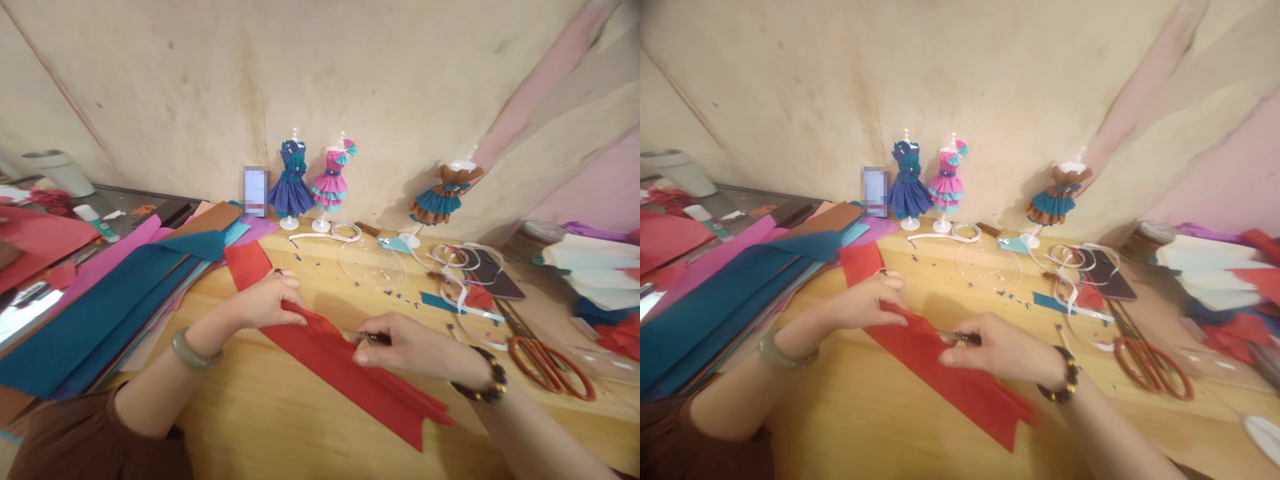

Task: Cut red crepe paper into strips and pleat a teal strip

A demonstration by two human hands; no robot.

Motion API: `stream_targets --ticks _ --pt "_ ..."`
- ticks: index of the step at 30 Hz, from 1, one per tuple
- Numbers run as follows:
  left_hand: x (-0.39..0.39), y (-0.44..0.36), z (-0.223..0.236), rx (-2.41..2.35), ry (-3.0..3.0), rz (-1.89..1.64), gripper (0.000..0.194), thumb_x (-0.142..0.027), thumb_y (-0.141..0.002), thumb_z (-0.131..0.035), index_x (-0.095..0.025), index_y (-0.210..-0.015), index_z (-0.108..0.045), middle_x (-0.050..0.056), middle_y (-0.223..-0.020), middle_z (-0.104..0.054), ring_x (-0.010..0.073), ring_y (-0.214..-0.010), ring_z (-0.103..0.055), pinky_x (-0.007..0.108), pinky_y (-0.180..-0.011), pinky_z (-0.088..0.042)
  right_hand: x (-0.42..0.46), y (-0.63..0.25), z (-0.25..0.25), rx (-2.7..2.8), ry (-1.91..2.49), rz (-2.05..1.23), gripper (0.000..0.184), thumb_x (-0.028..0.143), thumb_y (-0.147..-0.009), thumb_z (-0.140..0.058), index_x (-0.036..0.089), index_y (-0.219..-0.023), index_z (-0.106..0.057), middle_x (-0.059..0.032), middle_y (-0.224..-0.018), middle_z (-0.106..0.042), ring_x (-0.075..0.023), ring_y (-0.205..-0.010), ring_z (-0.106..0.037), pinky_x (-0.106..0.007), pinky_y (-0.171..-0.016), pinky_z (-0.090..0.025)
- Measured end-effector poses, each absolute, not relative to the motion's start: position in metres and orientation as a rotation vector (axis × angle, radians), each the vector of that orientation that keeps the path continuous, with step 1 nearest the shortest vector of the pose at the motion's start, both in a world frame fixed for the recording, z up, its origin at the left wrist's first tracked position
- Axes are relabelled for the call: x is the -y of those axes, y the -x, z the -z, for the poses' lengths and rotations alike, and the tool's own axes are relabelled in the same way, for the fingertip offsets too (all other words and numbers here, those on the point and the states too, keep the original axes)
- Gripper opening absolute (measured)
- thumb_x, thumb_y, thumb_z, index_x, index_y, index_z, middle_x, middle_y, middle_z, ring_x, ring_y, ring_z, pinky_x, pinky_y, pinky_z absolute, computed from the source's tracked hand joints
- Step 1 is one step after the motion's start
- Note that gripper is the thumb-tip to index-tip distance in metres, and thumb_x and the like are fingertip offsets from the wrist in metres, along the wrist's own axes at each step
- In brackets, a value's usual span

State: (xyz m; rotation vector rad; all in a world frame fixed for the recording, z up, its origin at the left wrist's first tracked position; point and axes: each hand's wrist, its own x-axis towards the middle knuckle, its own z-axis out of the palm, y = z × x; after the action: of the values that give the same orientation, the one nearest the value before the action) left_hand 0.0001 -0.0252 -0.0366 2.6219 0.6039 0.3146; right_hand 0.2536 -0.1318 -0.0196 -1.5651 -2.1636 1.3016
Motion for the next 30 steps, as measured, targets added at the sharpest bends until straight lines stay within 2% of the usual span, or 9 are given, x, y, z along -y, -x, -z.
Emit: stream_targets --ticks 3,6,10,14,18,30 --pt "0.023 0.000 0.039 -0.530 -2.540 -0.355 0.015 -0.035 -0.082 -0.067 -0.023 -0.080 -0.075 0.000 -0.066 -0.058 0.0150 -0.076 -0.052 0.027 -0.074 -0.038 0.121 -0.264 0.032 1.962 1.397 -1.525 0.061 0.068 -0.086 -0.037 0.017 -0.098 -0.068 0.0031 -0.064 -0.042 -0.0106 -0.057 -0.039 -0.024 -0.055 -0.036" --pt "0.021 0.000 0.042 -0.468 -2.464 -0.398 0.016 -0.033 -0.082 -0.067 -0.020 -0.079 -0.074 0.002 -0.070 -0.061 0.0151 -0.077 -0.055 0.026 -0.073 -0.041 0.114 -0.265 0.045 1.790 1.378 -1.563 0.062 0.066 -0.089 -0.031 0.015 -0.098 -0.065 0.0039 -0.064 -0.038 -0.0108 -0.055 -0.037 -0.025 -0.055 -0.037" --pt "0.019 0.000 0.045 -0.472 -2.406 -0.445 0.018 -0.035 -0.081 -0.068 -0.018 -0.079 -0.074 0.004 -0.073 -0.063 0.0158 -0.078 -0.057 0.028 -0.075 -0.044 0.114 -0.259 0.052 1.902 1.380 -1.465 0.057 0.063 -0.092 -0.031 0.017 -0.100 -0.063 0.0021 -0.069 -0.046 -0.0119 -0.060 -0.042 -0.025 -0.059 -0.039" --pt "0.019 0.000 0.047 -0.497 -2.378 -0.451 0.019 -0.036 -0.080 -0.068 -0.018 -0.079 -0.074 0.005 -0.075 -0.064 0.0160 -0.079 -0.058 0.029 -0.077 -0.046 0.115 -0.255 0.047 2.088 1.389 -1.346 0.050 0.057 -0.094 -0.032 0.020 -0.105 -0.063 -0.0032 -0.095 -0.062 -0.0156 -0.085 -0.055 -0.027 -0.079 -0.044" --pt "0.019 0.001 0.048 -0.496 -2.360 -0.481 0.018 -0.035 -0.080 -0.068 -0.018 -0.078 -0.074 0.004 -0.074 -0.064 0.0158 -0.079 -0.058 0.028 -0.076 -0.047 0.116 -0.258 0.044 2.151 1.357 -1.363 0.045 0.052 -0.096 -0.034 0.021 -0.112 -0.062 -0.0031 -0.110 -0.064 -0.0170 -0.100 -0.057 -0.027 -0.091 -0.043" --pt "0.017 0.000 0.050 -0.463 -2.398 -0.520 0.017 -0.033 -0.080 -0.070 -0.016 -0.078 -0.074 0.005 -0.074 -0.065 0.0151 -0.079 -0.058 0.026 -0.076 -0.046 0.119 -0.258 0.041 2.205 1.413 -1.311 0.045 0.053 -0.097 -0.031 0.020 -0.103 -0.061 -0.0047 -0.101 -0.065 -0.0186 -0.093 -0.059 -0.032 -0.088 -0.044"
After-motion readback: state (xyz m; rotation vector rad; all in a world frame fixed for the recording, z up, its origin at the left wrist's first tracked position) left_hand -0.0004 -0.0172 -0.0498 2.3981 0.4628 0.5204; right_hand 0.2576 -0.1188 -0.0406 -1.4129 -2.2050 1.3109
